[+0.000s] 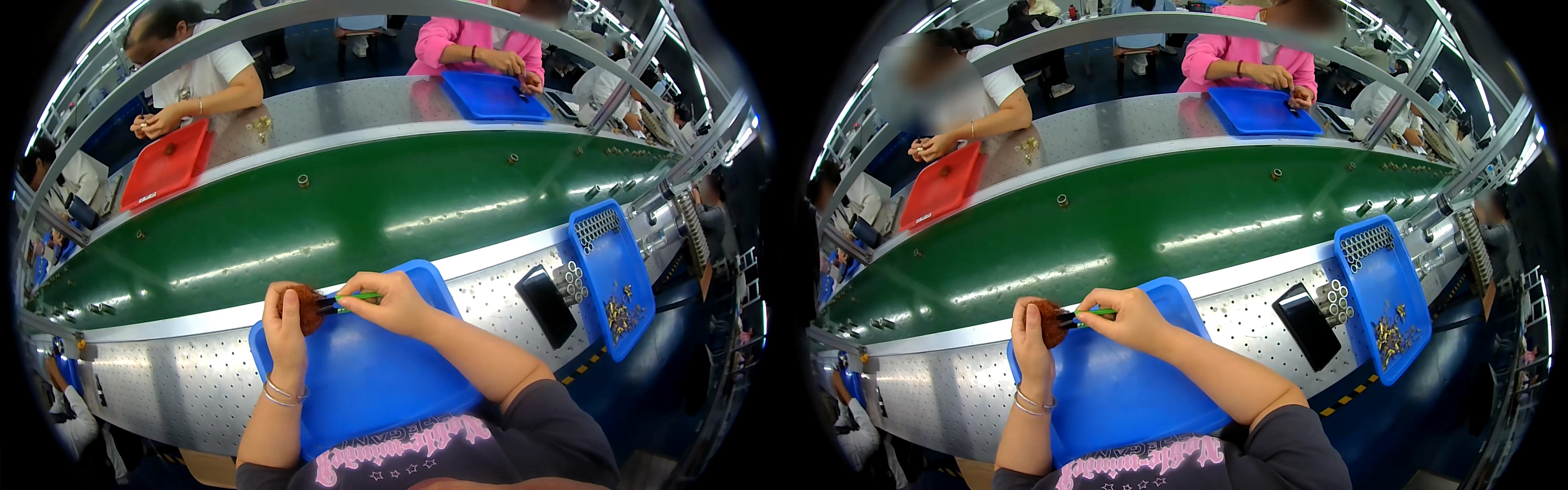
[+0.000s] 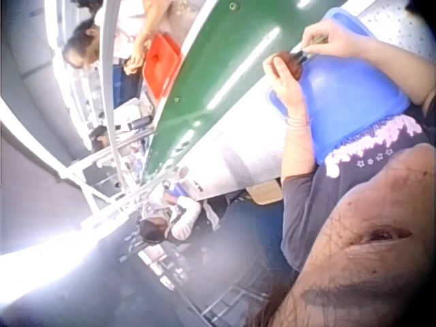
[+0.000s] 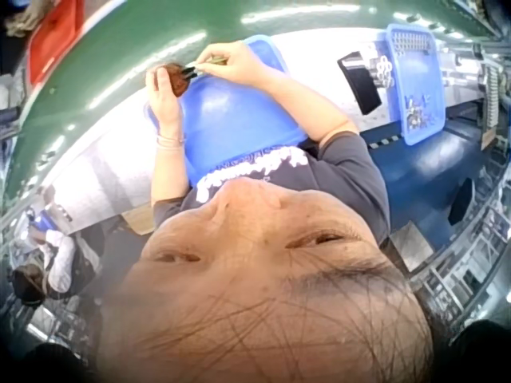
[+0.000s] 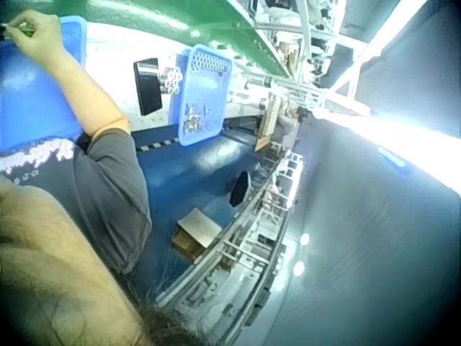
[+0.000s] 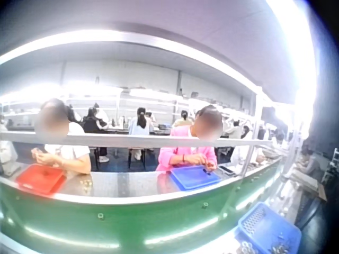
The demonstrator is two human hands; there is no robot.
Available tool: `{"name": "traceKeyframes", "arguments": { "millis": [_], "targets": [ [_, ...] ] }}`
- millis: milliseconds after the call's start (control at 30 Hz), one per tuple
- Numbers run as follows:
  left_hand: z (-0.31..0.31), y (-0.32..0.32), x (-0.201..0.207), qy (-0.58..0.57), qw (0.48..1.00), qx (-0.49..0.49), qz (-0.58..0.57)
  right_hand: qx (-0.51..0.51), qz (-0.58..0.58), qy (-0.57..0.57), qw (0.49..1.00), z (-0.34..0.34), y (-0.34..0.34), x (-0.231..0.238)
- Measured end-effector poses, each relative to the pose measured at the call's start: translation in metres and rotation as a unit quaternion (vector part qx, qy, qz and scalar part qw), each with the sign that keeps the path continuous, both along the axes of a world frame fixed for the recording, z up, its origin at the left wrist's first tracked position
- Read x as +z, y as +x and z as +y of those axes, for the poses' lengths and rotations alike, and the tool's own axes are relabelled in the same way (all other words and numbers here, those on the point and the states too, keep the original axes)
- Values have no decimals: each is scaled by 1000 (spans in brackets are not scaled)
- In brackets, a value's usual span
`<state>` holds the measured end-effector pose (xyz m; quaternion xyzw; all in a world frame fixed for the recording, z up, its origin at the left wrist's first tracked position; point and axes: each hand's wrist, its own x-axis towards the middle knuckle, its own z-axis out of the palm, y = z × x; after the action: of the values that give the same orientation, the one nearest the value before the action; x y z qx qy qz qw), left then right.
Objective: The person uses green-handled pliers to manipulate a small brown object on a blue tray, then picks up a small metal cylinder and uses the pliers to adjust it. The person works at a curved assembly line with other workers visible in the background.
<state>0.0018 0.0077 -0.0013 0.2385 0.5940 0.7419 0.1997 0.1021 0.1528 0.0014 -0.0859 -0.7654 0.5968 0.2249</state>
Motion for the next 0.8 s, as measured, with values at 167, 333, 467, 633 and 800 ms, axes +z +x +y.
{"name": "traceKeyframes", "arguments": {
  "millis": [167, 333, 467, 633, 800],
  "targets": [
    [4, 4, 7, 12, 999, 23, -30, 10, 18, -11, 1000, 0, 1, -2],
    [3, 5, 8, 23, 999, 23, -43, 11, -13, -12, 1000, 4, 1, 0],
    [3, 0, -1, 16, 999, -1, -38, 21, -16, -10, 1000, 3, 1, -3],
    [2, 0, -1, 6, 999, -12, -38, 17, 0, -13, 1000, -1, 1, -2],
    [4, 5, 8, 8, 999, 0, -50, 3, -10, -6, 1000, 4, 2, -1]
  ]
}}
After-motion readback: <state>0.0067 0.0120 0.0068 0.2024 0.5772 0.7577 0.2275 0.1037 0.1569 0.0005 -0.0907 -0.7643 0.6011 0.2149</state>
